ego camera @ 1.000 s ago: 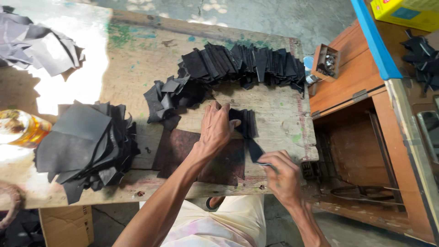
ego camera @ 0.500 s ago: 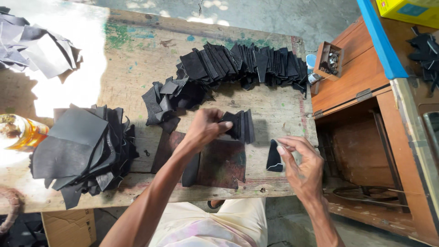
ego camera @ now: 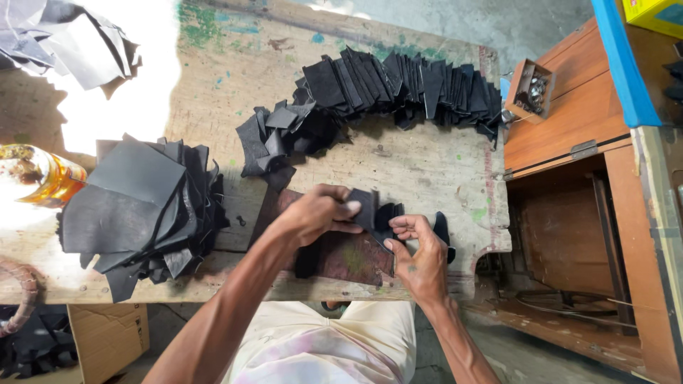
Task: The person picks up black leather pieces from piles on a wooden table, aligns them into matching pairs by hand, and arranges them on a dark board.
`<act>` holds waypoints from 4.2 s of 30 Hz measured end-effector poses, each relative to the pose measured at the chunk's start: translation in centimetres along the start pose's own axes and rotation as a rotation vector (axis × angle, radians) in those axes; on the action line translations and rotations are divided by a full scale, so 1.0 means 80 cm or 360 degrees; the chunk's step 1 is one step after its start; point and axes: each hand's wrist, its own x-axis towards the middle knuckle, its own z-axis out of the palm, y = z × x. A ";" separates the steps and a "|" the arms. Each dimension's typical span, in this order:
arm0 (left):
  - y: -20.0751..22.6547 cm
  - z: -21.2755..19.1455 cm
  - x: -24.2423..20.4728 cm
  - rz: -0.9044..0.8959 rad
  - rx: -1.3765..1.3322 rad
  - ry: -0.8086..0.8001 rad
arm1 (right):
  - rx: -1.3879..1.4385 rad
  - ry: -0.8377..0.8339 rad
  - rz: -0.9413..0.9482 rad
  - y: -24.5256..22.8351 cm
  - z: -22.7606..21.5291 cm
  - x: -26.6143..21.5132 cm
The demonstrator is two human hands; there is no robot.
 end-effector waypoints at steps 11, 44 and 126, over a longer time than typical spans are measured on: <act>0.004 0.027 -0.041 0.0260 0.0203 -0.0207 | 0.1175 -0.0171 0.0407 -0.026 -0.026 0.000; -0.081 0.062 -0.142 0.0890 0.0106 0.0251 | 0.1110 -0.0323 0.0263 -0.023 -0.051 -0.069; -0.074 0.079 -0.140 0.0868 0.0108 0.0362 | 0.0676 -0.0411 0.0218 -0.101 -0.044 -0.048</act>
